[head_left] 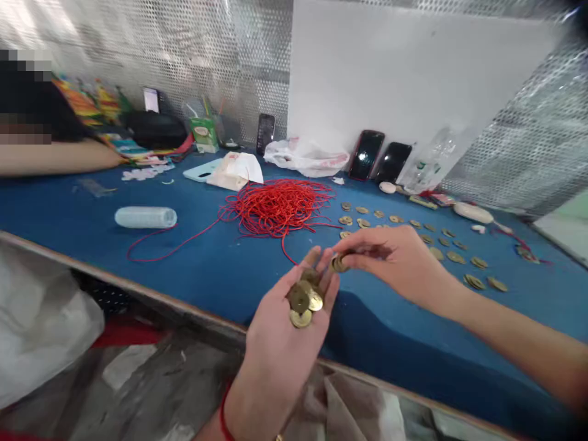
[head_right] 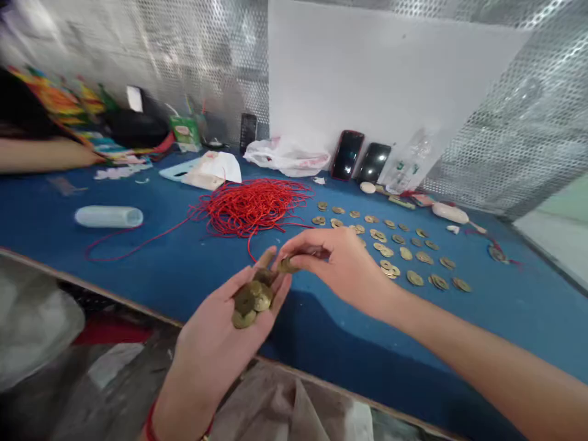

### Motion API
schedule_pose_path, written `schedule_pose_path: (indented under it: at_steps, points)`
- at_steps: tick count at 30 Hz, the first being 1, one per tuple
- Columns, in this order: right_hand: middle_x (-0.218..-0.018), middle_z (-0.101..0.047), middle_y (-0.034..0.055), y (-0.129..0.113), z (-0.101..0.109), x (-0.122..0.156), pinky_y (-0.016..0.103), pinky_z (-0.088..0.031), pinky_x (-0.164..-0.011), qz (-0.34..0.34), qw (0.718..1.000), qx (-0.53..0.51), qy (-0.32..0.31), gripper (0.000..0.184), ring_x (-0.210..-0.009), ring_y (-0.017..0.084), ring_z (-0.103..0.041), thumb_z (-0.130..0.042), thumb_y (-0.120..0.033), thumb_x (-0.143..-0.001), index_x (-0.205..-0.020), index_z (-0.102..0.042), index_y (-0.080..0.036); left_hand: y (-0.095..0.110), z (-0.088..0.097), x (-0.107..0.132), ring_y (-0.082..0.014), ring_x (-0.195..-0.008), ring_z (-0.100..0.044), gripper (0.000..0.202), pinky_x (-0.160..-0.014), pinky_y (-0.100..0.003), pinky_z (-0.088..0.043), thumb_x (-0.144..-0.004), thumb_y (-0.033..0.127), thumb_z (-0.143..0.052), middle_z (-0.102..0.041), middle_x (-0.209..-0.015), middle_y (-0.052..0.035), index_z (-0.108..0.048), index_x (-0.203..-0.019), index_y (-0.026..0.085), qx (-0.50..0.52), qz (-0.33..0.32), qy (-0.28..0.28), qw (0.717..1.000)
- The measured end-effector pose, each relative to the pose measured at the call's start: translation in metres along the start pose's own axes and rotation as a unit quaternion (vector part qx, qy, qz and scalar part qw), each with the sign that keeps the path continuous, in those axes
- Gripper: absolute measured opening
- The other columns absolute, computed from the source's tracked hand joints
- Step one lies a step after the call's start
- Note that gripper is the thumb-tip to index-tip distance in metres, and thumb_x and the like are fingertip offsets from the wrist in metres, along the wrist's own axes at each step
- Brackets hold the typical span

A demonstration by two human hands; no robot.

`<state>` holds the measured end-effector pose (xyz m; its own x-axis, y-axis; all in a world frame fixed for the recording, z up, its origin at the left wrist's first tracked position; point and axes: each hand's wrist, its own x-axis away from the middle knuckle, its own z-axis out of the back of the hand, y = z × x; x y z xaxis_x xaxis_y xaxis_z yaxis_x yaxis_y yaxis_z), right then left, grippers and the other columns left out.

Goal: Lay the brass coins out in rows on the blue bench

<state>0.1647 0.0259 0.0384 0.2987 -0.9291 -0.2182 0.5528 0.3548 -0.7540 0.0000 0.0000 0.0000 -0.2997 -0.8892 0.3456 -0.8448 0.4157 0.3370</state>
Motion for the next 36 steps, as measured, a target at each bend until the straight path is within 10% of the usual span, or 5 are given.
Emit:
schedule_pose_path:
  at_steps: [12, 26, 32, 36]
  points:
    - [-0.082, -0.072, 0.0031, 0.05, 0.005, 0.004, 0.03, -0.054, -0.073, -0.116, 0.99, -0.054, -0.06, 0.022, -0.077, 0.017, -0.069, -0.068, -0.021, -0.074, -0.096, -0.068, -0.017, 0.014, 0.012, -0.025, -0.0267, -0.122, -0.055, 0.042, -0.095, -0.038, -0.054, -0.098, 0.022, -0.026, -0.066, -0.124, -0.0138, -0.058, -0.123, 0.012, 0.086, -0.062, -0.036, 0.994]
    - [-0.078, -0.065, -0.0005, 0.041, 0.001, 0.013, 0.025, -0.037, -0.065, -0.024, 0.977, 0.152, -0.148, 0.006, -0.073, 0.012, -0.054, -0.062, -0.023, -0.085, -0.082, -0.065, -0.018, 0.014, 0.018, -0.026, -0.0282, -0.125, -0.051, 0.041, -0.097, -0.039, -0.052, -0.099, 0.024, -0.028, -0.063, -0.128, -0.0144, -0.055, -0.128, 0.013, 0.089, -0.065, -0.057, 0.992]
    - [-0.064, -0.048, -0.0044, 0.039, 0.003, 0.012, 0.021, -0.032, -0.053, -0.135, 0.974, -0.071, -0.169, 0.02, -0.058, 0.008, -0.041, -0.059, -0.03, -0.087, -0.073, -0.056, -0.017, 0.014, 0.017, -0.027, -0.0271, -0.125, -0.051, 0.041, -0.098, -0.039, -0.051, -0.099, 0.024, -0.028, -0.062, -0.129, -0.0134, -0.052, -0.13, 0.016, 0.091, -0.065, -0.061, 0.992]
    - [-0.067, -0.05, -0.0031, 0.032, 0.008, 0.013, 0.017, -0.027, -0.042, -0.283, 0.884, -0.335, -0.161, 0.028, -0.053, 0.005, -0.04, -0.06, -0.039, -0.086, -0.073, -0.049, -0.017, 0.014, 0.016, -0.028, -0.0278, -0.126, -0.051, 0.04, -0.098, -0.039, -0.052, -0.098, 0.022, -0.029, -0.063, -0.128, -0.0144, -0.055, -0.128, 0.015, 0.095, -0.069, -0.049, 0.992]
